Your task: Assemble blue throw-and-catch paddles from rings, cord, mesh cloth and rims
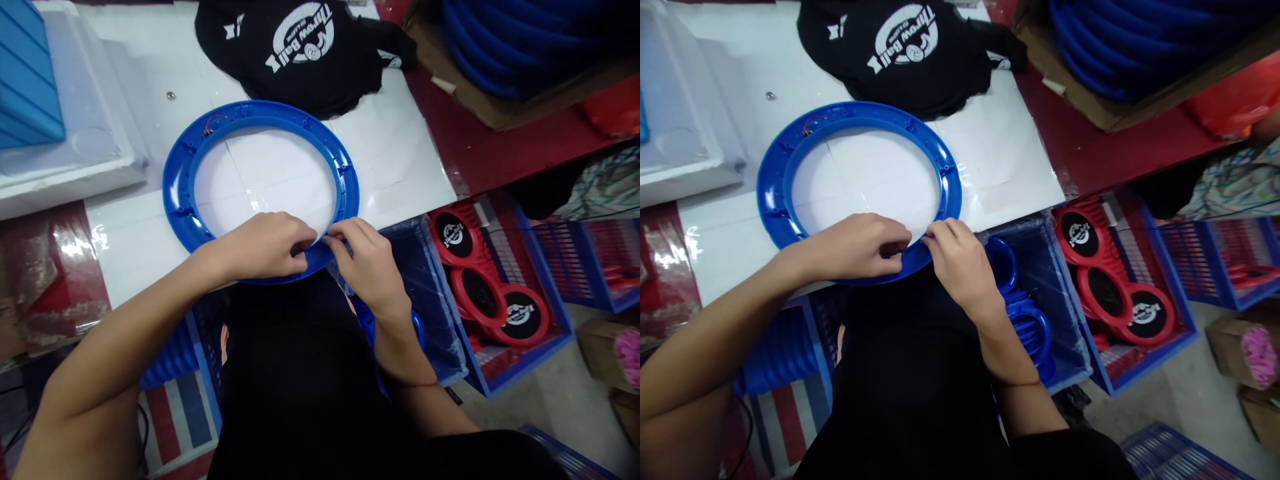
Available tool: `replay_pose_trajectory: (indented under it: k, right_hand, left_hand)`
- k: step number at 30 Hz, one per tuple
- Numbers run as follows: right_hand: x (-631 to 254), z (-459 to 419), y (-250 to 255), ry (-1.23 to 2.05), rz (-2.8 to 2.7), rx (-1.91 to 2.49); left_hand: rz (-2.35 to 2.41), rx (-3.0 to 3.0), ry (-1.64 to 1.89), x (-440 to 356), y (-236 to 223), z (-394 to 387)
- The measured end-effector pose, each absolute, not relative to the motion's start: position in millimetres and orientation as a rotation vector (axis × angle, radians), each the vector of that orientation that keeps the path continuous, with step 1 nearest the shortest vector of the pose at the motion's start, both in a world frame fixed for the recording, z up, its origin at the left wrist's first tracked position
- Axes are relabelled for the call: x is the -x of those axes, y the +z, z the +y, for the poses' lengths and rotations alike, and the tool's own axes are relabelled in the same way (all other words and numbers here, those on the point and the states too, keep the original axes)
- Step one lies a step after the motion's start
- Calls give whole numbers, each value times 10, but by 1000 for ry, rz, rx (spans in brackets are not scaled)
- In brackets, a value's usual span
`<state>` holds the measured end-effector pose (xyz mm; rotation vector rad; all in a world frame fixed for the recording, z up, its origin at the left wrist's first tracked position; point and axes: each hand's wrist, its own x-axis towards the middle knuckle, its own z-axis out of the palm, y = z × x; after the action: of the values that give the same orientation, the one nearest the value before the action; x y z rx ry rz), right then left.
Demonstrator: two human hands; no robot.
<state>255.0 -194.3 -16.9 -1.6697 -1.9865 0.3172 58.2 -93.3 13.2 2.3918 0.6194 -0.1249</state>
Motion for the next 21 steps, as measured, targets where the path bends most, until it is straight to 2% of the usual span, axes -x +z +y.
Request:
replay_pose_trajectory:
  k: [4, 9, 15, 21]
  right_hand:
    - [-2395, -2030, -86, 334, -2000, 1833]
    - [-2291, -2127, -83, 280, -1913, 1928]
    - [-2546, -2025, 22, 543, -1899, 1685]
    - [-2682, -1840, -24, 400, -1887, 1621]
  left_hand:
    - [545, -2389, -129, -483, 200, -910]
    - [666, -2533, -145, -603, 151, -1044]
    - [633, -2527, -108, -653, 93, -1060]
    - [561, -2440, -92, -633, 99, -992]
